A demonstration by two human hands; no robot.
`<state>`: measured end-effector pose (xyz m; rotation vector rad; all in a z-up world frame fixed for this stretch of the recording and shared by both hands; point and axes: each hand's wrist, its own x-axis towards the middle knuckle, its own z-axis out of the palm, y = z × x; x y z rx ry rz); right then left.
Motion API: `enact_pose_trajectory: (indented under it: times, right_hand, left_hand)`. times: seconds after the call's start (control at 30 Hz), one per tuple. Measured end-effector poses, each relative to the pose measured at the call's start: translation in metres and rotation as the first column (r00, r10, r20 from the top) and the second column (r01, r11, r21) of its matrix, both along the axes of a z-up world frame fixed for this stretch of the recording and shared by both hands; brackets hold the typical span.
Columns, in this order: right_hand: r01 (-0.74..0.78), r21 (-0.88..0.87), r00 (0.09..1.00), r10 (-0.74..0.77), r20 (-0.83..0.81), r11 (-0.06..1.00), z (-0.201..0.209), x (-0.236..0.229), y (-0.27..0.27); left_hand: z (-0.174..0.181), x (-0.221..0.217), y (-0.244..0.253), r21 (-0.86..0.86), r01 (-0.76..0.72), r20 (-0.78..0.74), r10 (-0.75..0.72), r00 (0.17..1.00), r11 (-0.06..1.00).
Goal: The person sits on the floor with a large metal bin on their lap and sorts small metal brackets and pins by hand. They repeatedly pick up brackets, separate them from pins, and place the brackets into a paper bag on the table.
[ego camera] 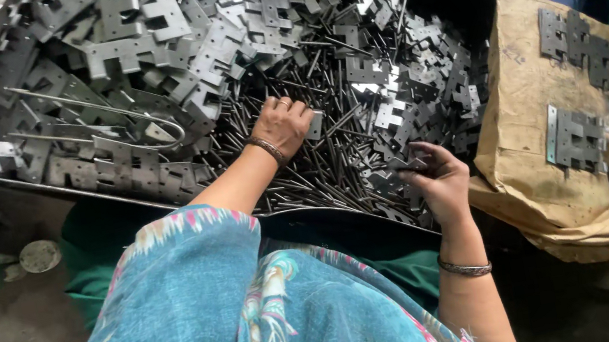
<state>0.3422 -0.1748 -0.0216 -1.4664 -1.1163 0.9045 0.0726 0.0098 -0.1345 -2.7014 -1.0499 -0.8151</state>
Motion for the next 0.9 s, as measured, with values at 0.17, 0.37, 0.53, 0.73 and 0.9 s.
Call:
enact_pose_trajectory:
  times: [0.17,0.37,0.53,0.73,0.9]
  right_hand:
    - [0.407,-0.355,0.492,-0.529,-0.691,0.842,-0.007,-0.014,0.015]
    - [0.098,-0.243,0.826,-0.215,-0.522,0.965,0.005,-0.034,0.028]
    - [-0.168,-0.066,0.901,0.181,0.394,0.984,0.032,-0.107,0.033]
    - [-0.31,-0.167,0.682,0.342,0.647,0.936,0.025,-0.144,0.016]
    - [0.013,-0.124,0.798,-0.085,-0.597,0.992,0.027,-0.079,0.023]
  left_hand:
    - [0.013,0.005,-0.004,-0.507,0.091,0.472,0.188,0.861,0.857]
    - [0.034,-0.021,-0.048,-0.364,0.926,0.467,0.88,0.085,0.104]
    - [0.038,-0.009,-0.098,-0.02,0.995,0.334,0.938,0.094,-0.093]
    - [0.034,0.014,-0.105,-0.213,0.975,0.596,0.782,0.183,-0.066]
    - [0.07,-0.006,-0.032,-0.866,0.379,0.454,0.196,0.869,0.325]
